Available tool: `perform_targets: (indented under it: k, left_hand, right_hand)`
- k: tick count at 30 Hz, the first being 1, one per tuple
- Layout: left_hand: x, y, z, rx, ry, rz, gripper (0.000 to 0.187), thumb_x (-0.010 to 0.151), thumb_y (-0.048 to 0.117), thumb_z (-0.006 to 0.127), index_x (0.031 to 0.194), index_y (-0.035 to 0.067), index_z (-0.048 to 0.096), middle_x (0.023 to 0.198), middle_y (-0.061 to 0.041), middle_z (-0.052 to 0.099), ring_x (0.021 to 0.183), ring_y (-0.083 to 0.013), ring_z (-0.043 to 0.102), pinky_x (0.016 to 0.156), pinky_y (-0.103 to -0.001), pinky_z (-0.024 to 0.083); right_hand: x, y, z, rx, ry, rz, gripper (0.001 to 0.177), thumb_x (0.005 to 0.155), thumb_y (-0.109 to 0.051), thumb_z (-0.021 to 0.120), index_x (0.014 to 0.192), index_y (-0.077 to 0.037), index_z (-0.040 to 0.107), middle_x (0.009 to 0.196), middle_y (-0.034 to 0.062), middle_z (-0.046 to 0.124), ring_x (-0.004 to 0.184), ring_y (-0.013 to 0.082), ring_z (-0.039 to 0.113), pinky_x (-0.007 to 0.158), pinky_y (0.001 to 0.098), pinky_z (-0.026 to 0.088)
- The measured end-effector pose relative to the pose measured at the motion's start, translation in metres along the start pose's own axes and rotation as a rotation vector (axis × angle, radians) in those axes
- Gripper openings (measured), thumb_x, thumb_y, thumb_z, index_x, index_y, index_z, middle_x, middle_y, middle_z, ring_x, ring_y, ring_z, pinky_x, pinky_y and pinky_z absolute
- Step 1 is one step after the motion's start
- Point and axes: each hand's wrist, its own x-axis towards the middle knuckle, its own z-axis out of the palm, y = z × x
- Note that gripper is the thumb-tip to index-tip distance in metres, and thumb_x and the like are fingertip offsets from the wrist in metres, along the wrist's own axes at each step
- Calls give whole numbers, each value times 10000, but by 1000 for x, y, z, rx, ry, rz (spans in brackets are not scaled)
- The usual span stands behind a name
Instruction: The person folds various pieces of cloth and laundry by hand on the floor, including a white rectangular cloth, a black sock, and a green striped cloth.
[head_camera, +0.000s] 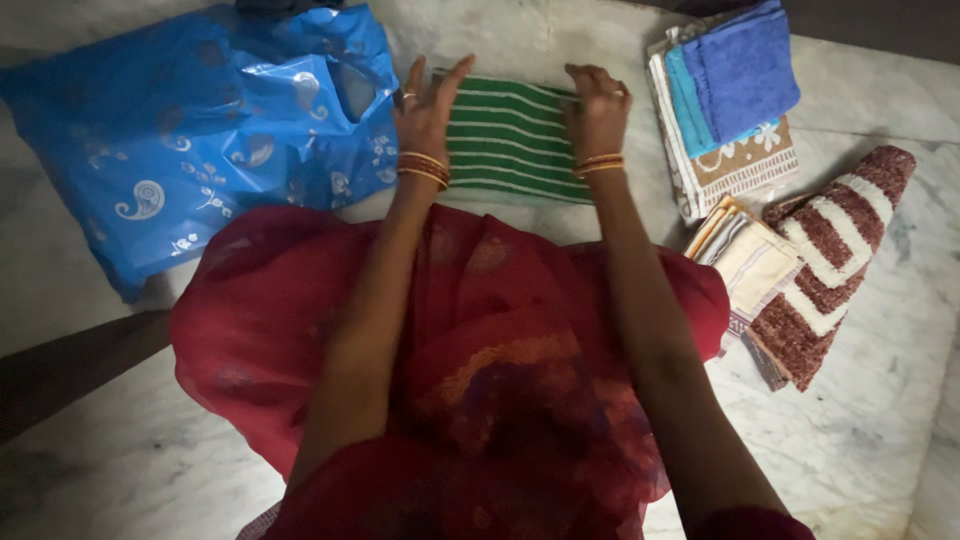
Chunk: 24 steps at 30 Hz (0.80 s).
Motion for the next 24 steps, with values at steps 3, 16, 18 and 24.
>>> perform_targets:
  k: [3, 16, 18, 24]
  left_hand:
    - [-5, 8, 30, 177, 58, 206, 760, 985, 139, 589, 1606, 456, 289, 1657, 136, 309, 1503, -302, 335, 1119, -634, 404]
    - [-59, 17, 91, 147, -372, 116, 879, 974, 241, 593, 1636, 410, 39, 1721, 52, -59, 1585, -338, 25, 1274, -606, 100]
    - [-63, 20, 86, 236, -325, 104, 902, 963, 188, 607, 1634, 431, 55, 1717, 47, -87, 1573, -370, 6, 1253, -622, 93]
    - [-60, 26, 61, 454, -242, 53, 1027, 897, 31, 649, 1641, 484, 104, 1719, 57, -125, 1570, -348, -33, 1227, -660, 77]
  right_hand:
    - [-5, -25, 29, -9, 115, -56, 399, 904, 58, 714, 1284, -57, 682, 1341, 158, 681, 1167, 321, 687, 1053, 453, 521]
    - [-42, -94, 47, -248, -607, 200, 685, 1065, -447, 396, 1660, -213, 149, 1738, 40, 58, 1599, 259, 38, 1282, 568, 48]
    - [-48, -92, 39, -273, -579, 289, 662, 1080, -446, 384, 1678, -290, 144, 1743, 34, 47, 1603, 251, 33, 1278, 581, 35]
    - [-46, -78, 18, -323, -516, 529, 597, 1092, -494, 322, 1648, -381, 134, 1733, -17, 39, 1594, 255, 44, 1262, 606, 57]
